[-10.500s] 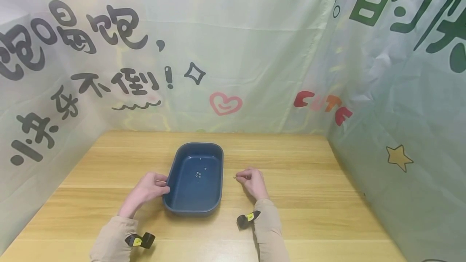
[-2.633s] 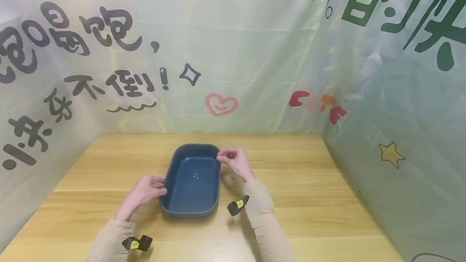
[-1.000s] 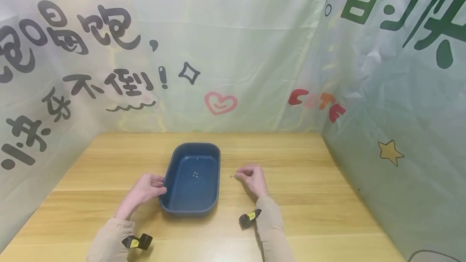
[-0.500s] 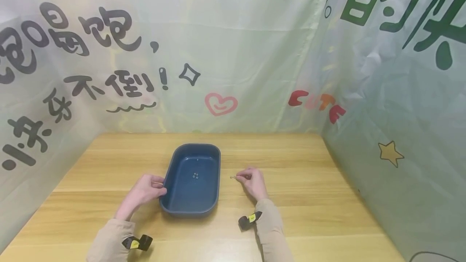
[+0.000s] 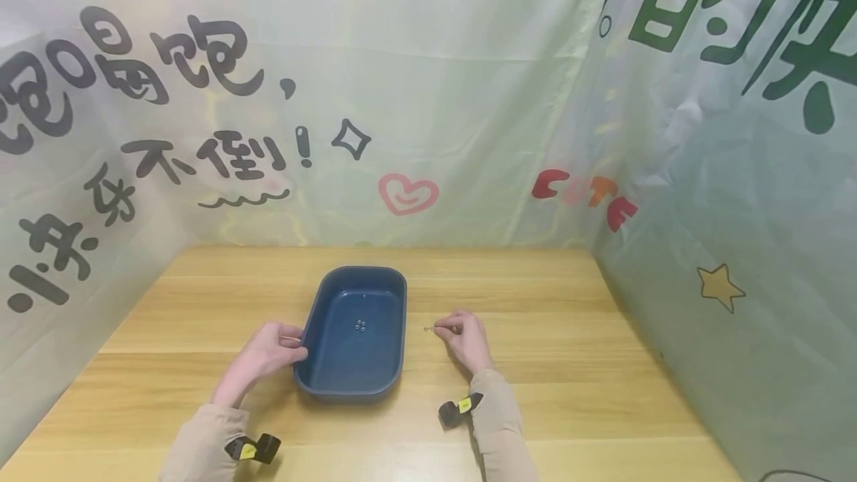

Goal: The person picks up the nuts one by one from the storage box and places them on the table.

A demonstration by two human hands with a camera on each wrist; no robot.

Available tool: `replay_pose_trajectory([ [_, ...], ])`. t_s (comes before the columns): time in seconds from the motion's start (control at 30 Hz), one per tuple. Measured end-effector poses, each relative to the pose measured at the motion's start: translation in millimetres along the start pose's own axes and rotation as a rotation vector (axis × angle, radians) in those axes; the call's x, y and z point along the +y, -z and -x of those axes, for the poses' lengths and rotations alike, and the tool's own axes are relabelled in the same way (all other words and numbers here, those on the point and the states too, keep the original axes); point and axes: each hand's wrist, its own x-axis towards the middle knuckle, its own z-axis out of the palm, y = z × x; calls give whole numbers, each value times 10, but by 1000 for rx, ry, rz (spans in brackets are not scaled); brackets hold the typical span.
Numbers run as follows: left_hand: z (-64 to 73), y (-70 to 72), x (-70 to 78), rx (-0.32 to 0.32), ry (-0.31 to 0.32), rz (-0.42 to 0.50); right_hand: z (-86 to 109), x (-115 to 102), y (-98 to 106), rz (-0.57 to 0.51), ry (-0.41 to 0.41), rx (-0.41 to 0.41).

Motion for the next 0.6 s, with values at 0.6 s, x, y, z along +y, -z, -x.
replay_pose_trajectory([
  [0.6, -2, -3, 0, -5, -3, 22, 4, -34, 22, 2, -14, -17],
])
